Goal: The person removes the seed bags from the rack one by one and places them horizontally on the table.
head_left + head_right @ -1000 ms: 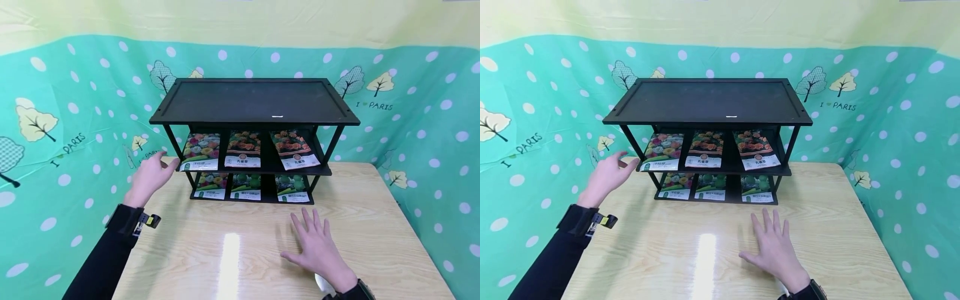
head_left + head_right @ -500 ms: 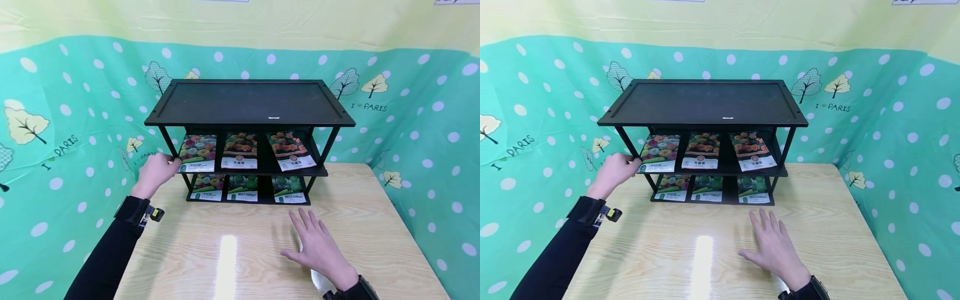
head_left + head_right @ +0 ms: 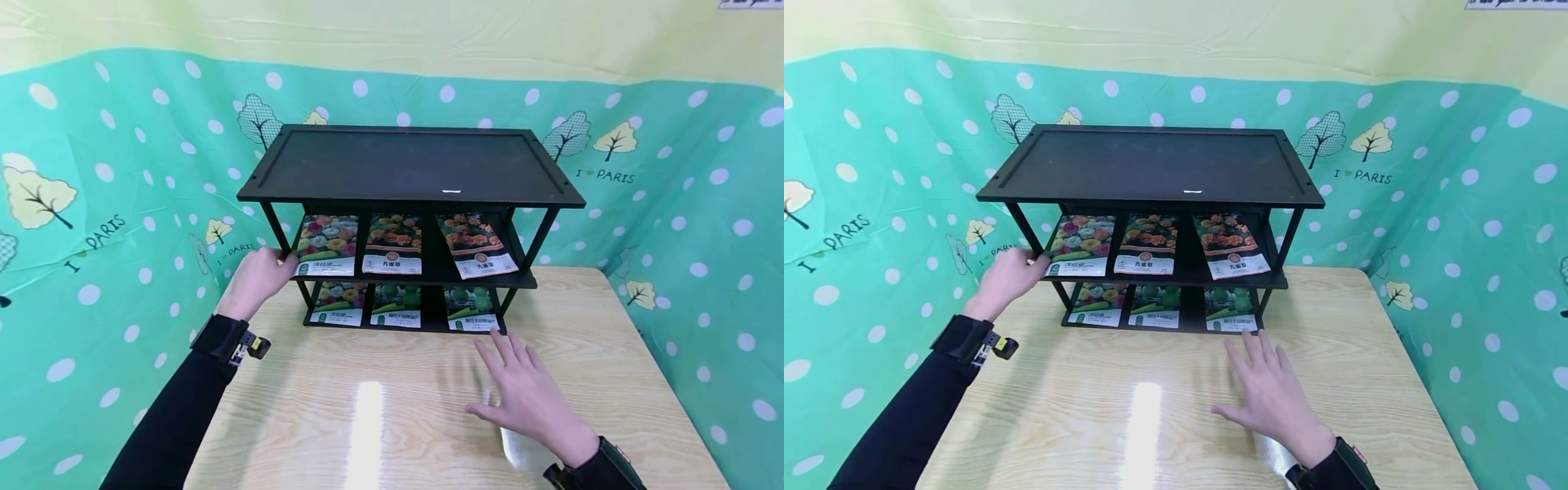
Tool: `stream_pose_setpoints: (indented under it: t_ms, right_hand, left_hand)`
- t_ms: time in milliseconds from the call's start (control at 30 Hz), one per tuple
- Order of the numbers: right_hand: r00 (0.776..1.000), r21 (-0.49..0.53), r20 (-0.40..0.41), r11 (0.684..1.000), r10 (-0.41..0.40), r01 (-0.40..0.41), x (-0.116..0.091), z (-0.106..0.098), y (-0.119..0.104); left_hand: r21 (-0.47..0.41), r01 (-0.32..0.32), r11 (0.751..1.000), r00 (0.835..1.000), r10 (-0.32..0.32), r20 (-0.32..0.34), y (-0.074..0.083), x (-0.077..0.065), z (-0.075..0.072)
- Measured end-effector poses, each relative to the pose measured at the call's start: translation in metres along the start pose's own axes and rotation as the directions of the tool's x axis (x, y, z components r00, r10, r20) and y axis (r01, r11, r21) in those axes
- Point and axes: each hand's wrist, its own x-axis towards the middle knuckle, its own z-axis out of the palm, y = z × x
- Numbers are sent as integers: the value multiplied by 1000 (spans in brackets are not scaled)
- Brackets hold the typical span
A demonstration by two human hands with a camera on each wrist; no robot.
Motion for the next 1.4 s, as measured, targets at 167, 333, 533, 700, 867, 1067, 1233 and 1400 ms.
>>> stream_pose_setpoints:
  t_ms: [167,333,533,700,867,1067,1233,1400]
  right_hand:
    - [1000,32,-5,999,-8,8,5,-19,8]
    - [994,82,-112,996,-12,21,13,-44,23]
    - [983,185,-185,983,23,12,26,-69,42]
    - [992,300,-77,951,104,-77,38,-83,57]
    - [989,333,-96,940,115,-76,40,-92,65]
    - [976,297,-182,953,117,-58,44,-100,63]
    - [978,286,-181,957,108,-52,58,-117,67]
    - [985,281,-125,956,118,-79,72,-132,79]
  left_hand:
    - [55,-63,997,989,70,-134,0,-4,6]
    - [87,-101,991,976,115,-187,3,-7,4]
    - [-5,-21,1000,997,21,79,3,-2,-9]
    - [-47,103,994,968,-89,234,-1,4,-12]
    - [-31,118,993,957,-105,272,2,8,-10]
    - [-104,97,990,948,-60,313,3,6,-17]
    - [-104,130,986,943,-91,321,1,0,-22]
    - [-122,132,984,946,-88,314,0,-1,-17]
